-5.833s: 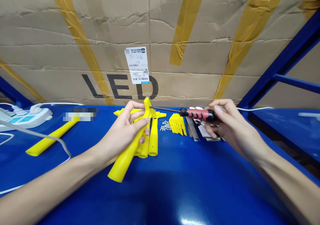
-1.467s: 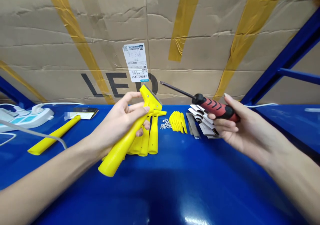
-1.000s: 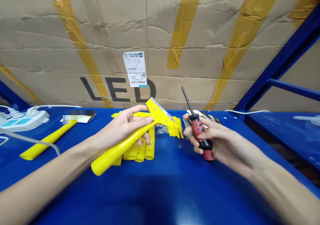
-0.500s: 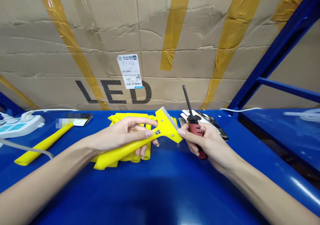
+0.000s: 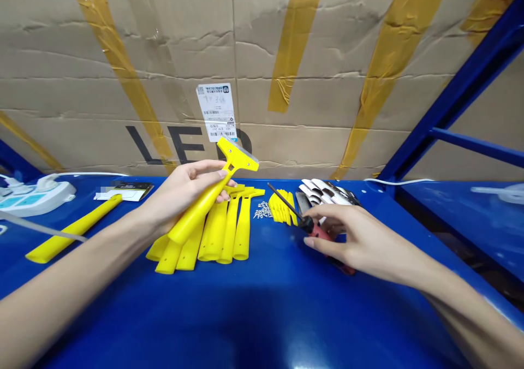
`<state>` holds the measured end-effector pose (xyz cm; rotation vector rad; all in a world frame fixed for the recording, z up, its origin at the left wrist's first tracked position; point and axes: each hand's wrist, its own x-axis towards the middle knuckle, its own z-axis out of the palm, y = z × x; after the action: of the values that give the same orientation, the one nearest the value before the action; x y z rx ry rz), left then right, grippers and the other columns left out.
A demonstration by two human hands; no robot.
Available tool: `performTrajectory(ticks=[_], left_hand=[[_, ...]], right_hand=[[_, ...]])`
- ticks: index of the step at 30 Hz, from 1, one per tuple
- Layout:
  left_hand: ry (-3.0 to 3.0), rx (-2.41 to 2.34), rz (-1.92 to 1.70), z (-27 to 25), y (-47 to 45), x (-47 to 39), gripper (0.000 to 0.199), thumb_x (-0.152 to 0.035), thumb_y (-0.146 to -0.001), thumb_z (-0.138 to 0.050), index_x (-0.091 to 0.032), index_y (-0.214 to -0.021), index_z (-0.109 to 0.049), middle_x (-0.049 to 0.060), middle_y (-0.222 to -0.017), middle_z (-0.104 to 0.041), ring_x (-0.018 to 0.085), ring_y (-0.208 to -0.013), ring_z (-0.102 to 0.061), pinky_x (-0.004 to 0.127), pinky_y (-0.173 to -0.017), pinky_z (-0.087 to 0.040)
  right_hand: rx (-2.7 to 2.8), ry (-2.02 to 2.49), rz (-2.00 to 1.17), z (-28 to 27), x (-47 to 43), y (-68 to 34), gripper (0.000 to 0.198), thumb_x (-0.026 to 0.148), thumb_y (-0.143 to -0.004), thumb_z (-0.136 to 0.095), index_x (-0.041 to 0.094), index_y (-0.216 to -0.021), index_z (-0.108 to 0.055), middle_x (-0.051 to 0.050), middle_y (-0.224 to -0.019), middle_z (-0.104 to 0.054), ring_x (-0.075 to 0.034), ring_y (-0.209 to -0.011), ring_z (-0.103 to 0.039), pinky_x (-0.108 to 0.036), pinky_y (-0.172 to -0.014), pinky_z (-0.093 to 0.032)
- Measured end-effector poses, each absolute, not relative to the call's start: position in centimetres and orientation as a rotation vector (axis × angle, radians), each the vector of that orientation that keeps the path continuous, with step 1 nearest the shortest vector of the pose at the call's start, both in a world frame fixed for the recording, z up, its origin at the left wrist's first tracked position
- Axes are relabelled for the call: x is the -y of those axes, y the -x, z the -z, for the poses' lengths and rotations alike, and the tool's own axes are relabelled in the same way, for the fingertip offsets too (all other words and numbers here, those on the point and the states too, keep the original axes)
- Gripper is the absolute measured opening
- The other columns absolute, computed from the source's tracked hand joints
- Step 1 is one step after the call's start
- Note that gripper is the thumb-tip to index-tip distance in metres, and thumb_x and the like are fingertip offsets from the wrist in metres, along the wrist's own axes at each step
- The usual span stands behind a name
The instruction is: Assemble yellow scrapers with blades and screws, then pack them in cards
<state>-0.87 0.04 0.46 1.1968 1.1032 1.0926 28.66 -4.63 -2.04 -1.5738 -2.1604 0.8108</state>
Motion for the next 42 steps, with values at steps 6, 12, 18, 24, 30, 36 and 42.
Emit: performTrajectory(ticks=[6, 12, 18, 24, 30, 36, 42], left_hand=[[-1.180, -1.075, -1.028, -0.2, 0.4, 0.3, 0.037, -0.029, -0.084, -0.080, -0.018, -0.118, -0.070, 0.005, -0.077, -0.072, 0.010, -0.061, -0.065, 0.017, -0.062, -0.055], [-1.134, -1.083, -0.937, 0.0, -0.9, 1.3, 0.042, -0.027, -0.085, -0.078, -0.018, -0.124, -0.066, 0.008, -0.088, -0.075, 0.011, -0.064, -0.066, 0.020, -0.065, -0.057], [-1.192, -1.086, -0.839, 0.3, -2.6, 2.2, 0.046, -0.030, -0.086, -0.077, -0.014, -0.127, -0.065, 0.011, -0.094, -0.076, 0.013, -0.068, -0.067, 0.021, -0.066, -0.057], [-1.317, -1.091, -0.739, 0.6, -4.3, 2.3, 0.058, -0.039, -0.087, -0.076, -0.017, -0.138, -0.059, 0.009, -0.084, -0.077, 0.017, -0.073, -0.072, 0.025, -0.070, -0.059], [-1.345, -1.079, -0.718, 0.7, -4.6, 2.6, 0.057, -0.042, -0.088, -0.076, -0.020, -0.137, -0.059, 0.007, -0.083, -0.077, 0.018, -0.075, -0.073, 0.026, -0.070, -0.060], [-1.083, -0.926, -0.775, 0.5, -4.0, 2.0, 0.037, -0.022, -0.091, -0.073, -0.017, -0.127, -0.067, 0.009, -0.103, -0.077, 0.012, -0.075, -0.072, 0.020, -0.072, -0.060], [-0.894, -0.763, -0.872, 0.7, -2.9, 1.3, 0.021, -0.008, -0.087, -0.073, -0.011, -0.108, -0.073, 0.015, -0.110, -0.075, 0.022, -0.098, -0.076, 0.026, -0.090, -0.062]], right_hand=[[2.547, 1.534, -0.628, 2.5, 4.7, -30.2, 0.011, 0.021, -0.076, -0.069, 0.026, -0.085, -0.074, 0.000, -0.073, -0.069, -0.017, -0.063, -0.059, -0.031, -0.057, -0.041], [2.567, 1.426, -0.644, 2.9, 4.4, -30.3, 0.025, 0.023, -0.074, -0.077, 0.028, -0.098, -0.080, -0.001, -0.084, -0.076, -0.019, -0.069, -0.065, -0.031, -0.060, -0.045], [2.079, 1.457, -0.181, 1.3, 3.2, -31.5, 0.025, 0.041, -0.095, -0.059, 0.023, -0.090, -0.077, -0.003, -0.092, -0.079, -0.022, -0.083, -0.072, -0.034, -0.075, -0.050], [2.083, 1.793, -0.084, 2.6, 1.8, -33.2, 0.038, 0.035, -0.091, -0.060, 0.021, -0.124, -0.073, -0.007, -0.113, -0.079, -0.030, -0.098, -0.073, -0.040, -0.080, -0.053], [1.955, 1.700, 0.001, 2.5, 1.9, -33.5, 0.026, 0.026, -0.094, -0.056, 0.020, -0.106, -0.078, -0.006, -0.097, -0.082, -0.027, -0.088, -0.077, -0.037, -0.077, -0.057], [1.628, 1.419, 0.317, 2.2, 2.4, -32.8, 0.011, 0.027, -0.090, -0.066, 0.021, -0.093, -0.075, -0.006, -0.088, -0.079, -0.024, -0.081, -0.076, -0.037, -0.078, -0.059], [1.423, 1.291, -0.368, 1.5, 3.2, -30.7, 0.026, 0.041, -0.093, -0.065, 0.027, -0.113, -0.075, -0.008, -0.109, -0.077, -0.024, -0.089, -0.073, -0.036, -0.072, -0.058]])
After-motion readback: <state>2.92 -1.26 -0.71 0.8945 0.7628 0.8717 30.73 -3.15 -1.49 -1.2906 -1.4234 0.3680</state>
